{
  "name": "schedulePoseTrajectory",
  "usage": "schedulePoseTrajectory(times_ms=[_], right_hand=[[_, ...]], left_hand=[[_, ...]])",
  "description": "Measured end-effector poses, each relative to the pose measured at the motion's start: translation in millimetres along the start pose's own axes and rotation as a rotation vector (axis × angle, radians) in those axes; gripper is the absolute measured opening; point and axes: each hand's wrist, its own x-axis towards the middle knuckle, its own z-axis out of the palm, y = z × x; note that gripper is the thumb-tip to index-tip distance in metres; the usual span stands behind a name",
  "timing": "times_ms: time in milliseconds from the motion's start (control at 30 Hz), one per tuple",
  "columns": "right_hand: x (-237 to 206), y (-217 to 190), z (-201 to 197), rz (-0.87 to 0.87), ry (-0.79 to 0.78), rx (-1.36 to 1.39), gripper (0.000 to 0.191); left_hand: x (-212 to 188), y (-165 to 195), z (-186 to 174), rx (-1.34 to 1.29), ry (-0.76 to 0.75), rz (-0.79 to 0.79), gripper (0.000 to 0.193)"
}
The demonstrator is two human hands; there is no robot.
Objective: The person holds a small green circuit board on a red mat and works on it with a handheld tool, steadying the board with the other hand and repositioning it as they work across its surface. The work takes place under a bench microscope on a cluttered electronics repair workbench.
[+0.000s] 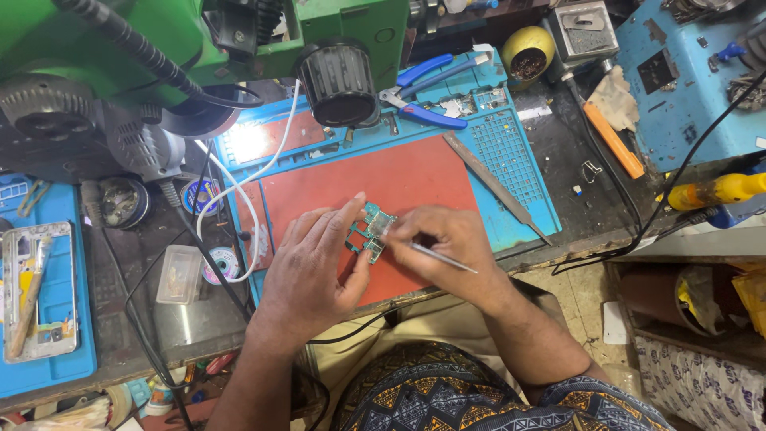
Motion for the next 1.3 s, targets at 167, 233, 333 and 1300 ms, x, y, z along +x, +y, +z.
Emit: schedulePoseTrajectory(times_ms=[167, 233, 333, 1300], right_hand=[[-0.5, -0.7, 0.6, 0.02, -0.039, 0.053, 0.011], [0.2, -0.7, 1.9, 0.015, 0.056, -0.016, 0.01], [0.4, -1.1, 1.2, -0.003, 0.033, -0.038, 0.01], [2.1, 0.2, 0.4, -0.041, 0.022, -0.017, 0.011]], left_hand=[[0.4, 0.5, 0.1, -0.002, 0.003, 0.001, 0.069], [0.6, 0.8, -0.3, 0.004, -0.011, 0.0, 0.069], [1.0, 1.0, -0.9, -0.005, 0.012, 0.003, 0.069], [2.4, 2.0, -2.1, 0.015, -0.007, -0.007, 0.065]])
